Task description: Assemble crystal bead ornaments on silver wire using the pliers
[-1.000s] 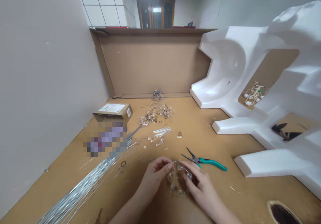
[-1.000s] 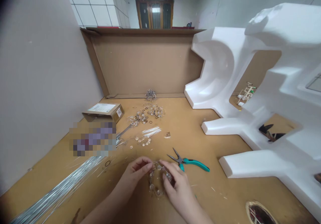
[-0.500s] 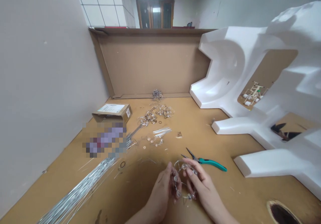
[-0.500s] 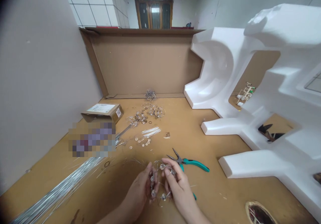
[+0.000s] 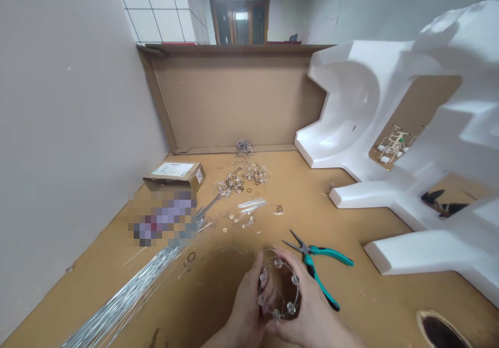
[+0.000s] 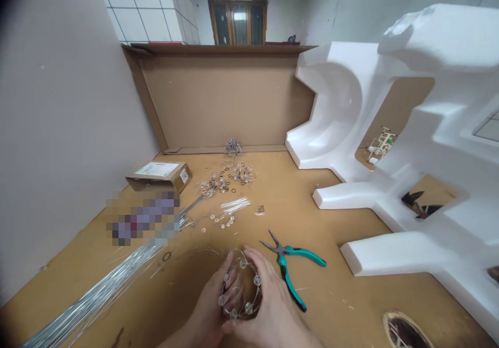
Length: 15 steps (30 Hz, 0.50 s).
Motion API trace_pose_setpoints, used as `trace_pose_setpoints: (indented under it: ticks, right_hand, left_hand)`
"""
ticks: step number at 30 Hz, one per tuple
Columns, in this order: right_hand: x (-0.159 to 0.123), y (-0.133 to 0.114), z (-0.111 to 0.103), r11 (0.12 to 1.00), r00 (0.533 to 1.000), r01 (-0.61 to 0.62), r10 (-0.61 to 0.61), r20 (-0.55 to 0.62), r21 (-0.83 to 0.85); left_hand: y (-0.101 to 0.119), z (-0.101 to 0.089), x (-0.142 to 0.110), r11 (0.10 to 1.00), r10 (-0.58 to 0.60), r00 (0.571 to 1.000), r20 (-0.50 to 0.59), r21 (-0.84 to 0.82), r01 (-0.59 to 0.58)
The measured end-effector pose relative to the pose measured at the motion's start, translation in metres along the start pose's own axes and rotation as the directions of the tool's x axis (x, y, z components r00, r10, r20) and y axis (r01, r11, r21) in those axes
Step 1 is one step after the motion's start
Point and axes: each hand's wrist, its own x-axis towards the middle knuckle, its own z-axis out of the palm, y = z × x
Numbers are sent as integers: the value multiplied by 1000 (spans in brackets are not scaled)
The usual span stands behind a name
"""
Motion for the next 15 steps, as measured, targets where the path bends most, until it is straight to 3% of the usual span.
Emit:
trace_pose_setpoints:
  ticks: [6,11,15]
  right_hand:
    - [3,-11,1,989,991,-69,52,126,132]
    - [3,-15,7,979,993,-72,52,105,193]
    - [4,-14,-3,990,999,4,-10,45,140]
  left_hand:
    - [3,-2,-1,985,-152,944,293,-31,168]
    - [-1,-1,2,986,-155,947,280,104,131]
    - [12,-2,3,921,-191,952,241,379,89]
